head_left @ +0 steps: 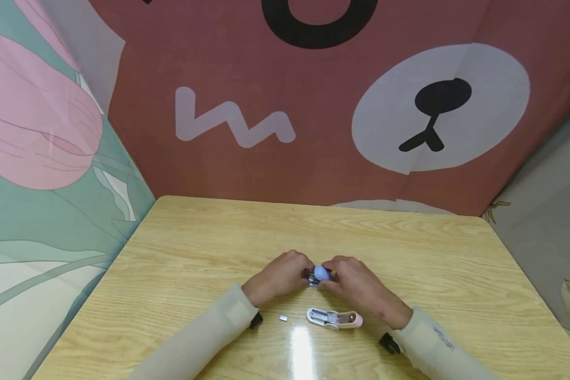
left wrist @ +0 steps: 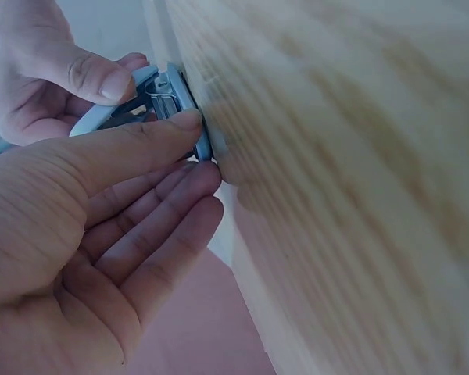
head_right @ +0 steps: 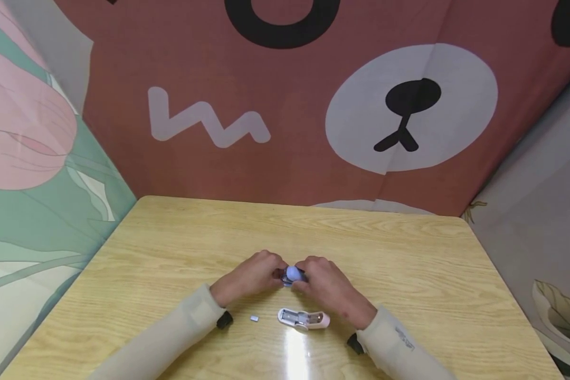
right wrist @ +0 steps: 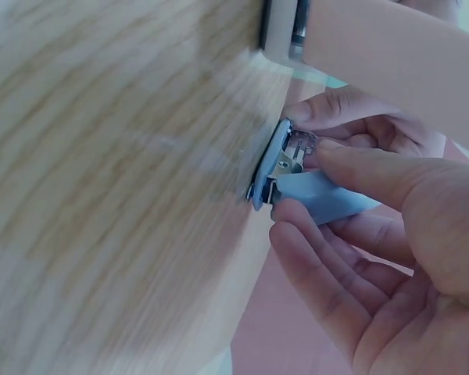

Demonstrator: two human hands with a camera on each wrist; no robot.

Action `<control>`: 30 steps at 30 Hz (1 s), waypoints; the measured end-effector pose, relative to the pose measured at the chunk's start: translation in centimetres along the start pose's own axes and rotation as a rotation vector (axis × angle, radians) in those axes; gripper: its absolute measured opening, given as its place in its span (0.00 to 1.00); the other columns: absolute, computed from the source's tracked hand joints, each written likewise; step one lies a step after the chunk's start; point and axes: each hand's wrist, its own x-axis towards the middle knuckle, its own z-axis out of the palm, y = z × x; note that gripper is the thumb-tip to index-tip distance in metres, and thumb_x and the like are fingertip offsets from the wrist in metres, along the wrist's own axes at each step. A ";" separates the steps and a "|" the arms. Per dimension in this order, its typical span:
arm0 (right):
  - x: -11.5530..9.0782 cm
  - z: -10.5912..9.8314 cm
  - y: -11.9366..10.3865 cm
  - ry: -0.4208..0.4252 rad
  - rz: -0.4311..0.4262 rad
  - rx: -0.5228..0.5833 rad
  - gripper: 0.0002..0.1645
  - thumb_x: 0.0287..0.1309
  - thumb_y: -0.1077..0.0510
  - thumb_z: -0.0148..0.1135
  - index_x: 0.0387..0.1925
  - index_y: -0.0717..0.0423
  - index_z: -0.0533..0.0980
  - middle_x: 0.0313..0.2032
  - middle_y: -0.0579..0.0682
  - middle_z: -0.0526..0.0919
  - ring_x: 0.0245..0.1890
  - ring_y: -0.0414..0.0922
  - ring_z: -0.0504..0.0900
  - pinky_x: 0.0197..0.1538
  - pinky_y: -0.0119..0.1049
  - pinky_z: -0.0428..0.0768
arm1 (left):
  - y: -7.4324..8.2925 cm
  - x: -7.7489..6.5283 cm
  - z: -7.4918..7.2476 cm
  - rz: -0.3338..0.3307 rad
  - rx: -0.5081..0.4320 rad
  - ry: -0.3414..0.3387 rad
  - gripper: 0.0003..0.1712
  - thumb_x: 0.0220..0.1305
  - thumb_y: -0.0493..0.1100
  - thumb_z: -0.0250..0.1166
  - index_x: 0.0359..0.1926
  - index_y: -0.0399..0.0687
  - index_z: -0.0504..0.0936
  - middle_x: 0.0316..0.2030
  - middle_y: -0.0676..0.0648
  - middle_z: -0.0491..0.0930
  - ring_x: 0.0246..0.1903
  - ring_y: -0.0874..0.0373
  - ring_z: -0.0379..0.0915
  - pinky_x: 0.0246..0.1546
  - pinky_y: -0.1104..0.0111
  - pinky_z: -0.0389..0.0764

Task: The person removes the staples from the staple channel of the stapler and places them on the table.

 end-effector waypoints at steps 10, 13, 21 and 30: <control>-0.6 -0.7 0.7 -0.024 0.034 0.123 0.09 0.59 0.61 0.75 0.41 0.55 0.84 0.36 0.42 0.84 0.33 0.36 0.85 0.35 0.28 0.81 | 0.2 0.1 0.0 -0.002 0.060 -0.022 0.08 0.60 0.33 0.74 0.27 0.49 0.87 0.23 0.60 0.76 0.24 0.67 0.69 0.26 0.75 0.71; -0.8 -0.8 0.9 -0.034 0.034 0.184 0.09 0.60 0.62 0.74 0.41 0.55 0.83 0.36 0.43 0.84 0.34 0.38 0.86 0.35 0.28 0.82 | 0.3 0.1 0.0 -0.006 0.075 -0.022 0.09 0.59 0.33 0.74 0.27 0.50 0.86 0.23 0.60 0.76 0.24 0.66 0.69 0.26 0.74 0.71; -1.1 -1.1 1.5 -0.048 0.029 0.271 0.08 0.62 0.64 0.73 0.41 0.55 0.81 0.37 0.45 0.85 0.35 0.41 0.88 0.36 0.30 0.83 | 0.4 0.0 0.1 -0.004 0.058 -0.013 0.09 0.61 0.33 0.73 0.26 0.50 0.86 0.23 0.59 0.76 0.23 0.67 0.67 0.25 0.76 0.69; -1.6 -1.4 2.2 -0.047 0.058 0.239 0.11 0.61 0.67 0.72 0.43 0.57 0.80 0.37 0.44 0.83 0.33 0.37 0.83 0.35 0.31 0.82 | 0.6 -0.1 0.0 -0.022 0.083 -0.019 0.06 0.62 0.35 0.74 0.30 0.50 0.89 0.26 0.58 0.80 0.25 0.67 0.69 0.27 0.75 0.71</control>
